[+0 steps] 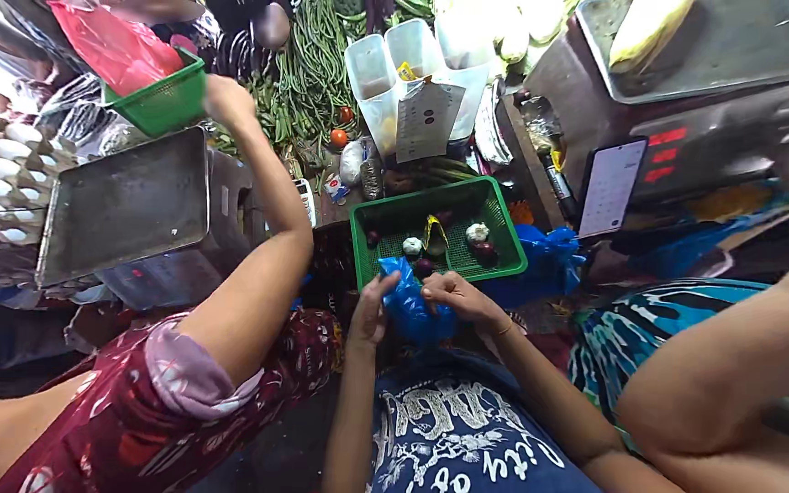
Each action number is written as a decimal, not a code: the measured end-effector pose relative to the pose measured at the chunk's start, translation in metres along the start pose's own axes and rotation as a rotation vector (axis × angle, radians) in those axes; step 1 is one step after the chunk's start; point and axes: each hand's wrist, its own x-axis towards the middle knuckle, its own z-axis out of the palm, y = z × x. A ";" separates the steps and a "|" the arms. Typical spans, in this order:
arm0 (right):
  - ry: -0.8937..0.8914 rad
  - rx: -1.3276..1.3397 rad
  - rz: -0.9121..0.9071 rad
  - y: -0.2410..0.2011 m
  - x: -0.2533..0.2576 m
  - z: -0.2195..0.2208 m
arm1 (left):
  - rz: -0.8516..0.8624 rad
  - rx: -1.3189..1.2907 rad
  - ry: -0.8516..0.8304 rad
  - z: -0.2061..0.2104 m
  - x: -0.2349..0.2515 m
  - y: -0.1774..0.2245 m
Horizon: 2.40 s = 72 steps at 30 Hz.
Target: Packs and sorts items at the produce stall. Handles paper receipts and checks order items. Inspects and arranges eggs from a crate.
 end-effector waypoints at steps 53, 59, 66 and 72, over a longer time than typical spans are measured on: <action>0.442 0.041 0.193 0.006 0.093 -0.012 | 0.217 1.162 0.697 -0.110 -0.023 0.044; -0.150 -0.089 0.226 -0.002 0.162 0.086 | 0.300 0.906 0.461 -0.090 -0.027 0.085; 0.662 -0.362 0.199 -0.020 0.185 -0.015 | 0.326 0.864 0.623 -0.106 -0.024 0.089; 1.085 -0.380 0.255 0.060 0.194 -0.161 | 0.301 0.855 0.675 -0.099 -0.024 0.069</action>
